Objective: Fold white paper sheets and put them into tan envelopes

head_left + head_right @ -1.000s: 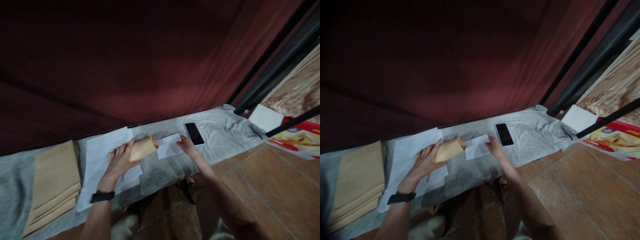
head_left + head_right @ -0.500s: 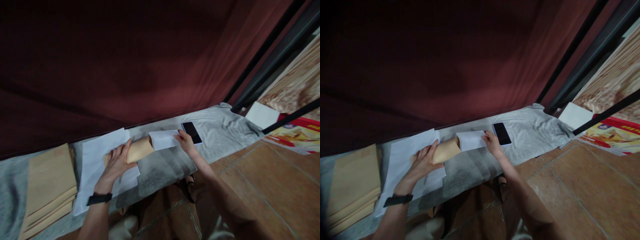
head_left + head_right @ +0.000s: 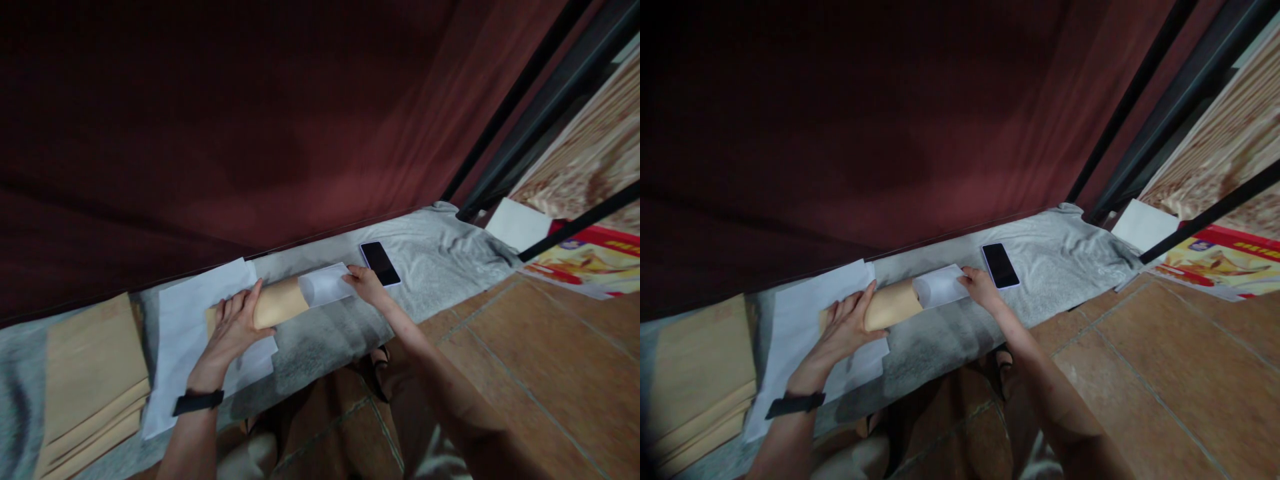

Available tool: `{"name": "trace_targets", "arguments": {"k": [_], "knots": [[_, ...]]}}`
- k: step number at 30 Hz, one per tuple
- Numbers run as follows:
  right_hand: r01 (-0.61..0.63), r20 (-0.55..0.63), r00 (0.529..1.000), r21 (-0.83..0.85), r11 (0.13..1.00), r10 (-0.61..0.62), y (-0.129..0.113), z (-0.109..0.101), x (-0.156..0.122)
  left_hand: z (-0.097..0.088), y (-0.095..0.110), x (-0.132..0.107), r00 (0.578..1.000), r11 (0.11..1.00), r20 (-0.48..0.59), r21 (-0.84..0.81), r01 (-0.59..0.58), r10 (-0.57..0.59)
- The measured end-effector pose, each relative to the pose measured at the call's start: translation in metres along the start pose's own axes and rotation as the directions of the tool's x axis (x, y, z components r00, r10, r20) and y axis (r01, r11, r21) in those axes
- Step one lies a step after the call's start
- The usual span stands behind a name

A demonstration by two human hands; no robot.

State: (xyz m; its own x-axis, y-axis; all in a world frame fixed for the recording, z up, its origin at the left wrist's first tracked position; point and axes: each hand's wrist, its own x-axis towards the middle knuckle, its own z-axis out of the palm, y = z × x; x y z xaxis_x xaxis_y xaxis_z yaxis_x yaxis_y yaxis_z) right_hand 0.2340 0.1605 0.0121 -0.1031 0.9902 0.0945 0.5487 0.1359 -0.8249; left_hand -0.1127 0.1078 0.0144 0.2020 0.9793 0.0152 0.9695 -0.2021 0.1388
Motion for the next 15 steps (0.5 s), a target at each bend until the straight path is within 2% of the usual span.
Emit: {"name": "trace_targets", "arguments": {"k": [4, 10, 15], "knots": [[-0.062, 0.015, 0.998, 0.083, 0.995, 0.061, 0.002, 0.014, 0.002, 0.0, 0.011, 0.002, 0.999, 0.998, -0.025, -0.034, -0.046, 0.045], [-0.126, 0.057, 0.992, 0.349, 0.929, 0.113, -0.002, 0.045, -0.003, 0.004, 0.021, 0.006, 0.996, 0.992, -0.054, -0.104, -0.077, 0.071], [-0.089, -0.014, 0.995, 0.319, 0.944, 0.098, -0.011, 0.069, -0.01, 0.007, 0.028, 0.008, 0.991, 0.983, -0.07, -0.14, -0.119, 0.11]]}}
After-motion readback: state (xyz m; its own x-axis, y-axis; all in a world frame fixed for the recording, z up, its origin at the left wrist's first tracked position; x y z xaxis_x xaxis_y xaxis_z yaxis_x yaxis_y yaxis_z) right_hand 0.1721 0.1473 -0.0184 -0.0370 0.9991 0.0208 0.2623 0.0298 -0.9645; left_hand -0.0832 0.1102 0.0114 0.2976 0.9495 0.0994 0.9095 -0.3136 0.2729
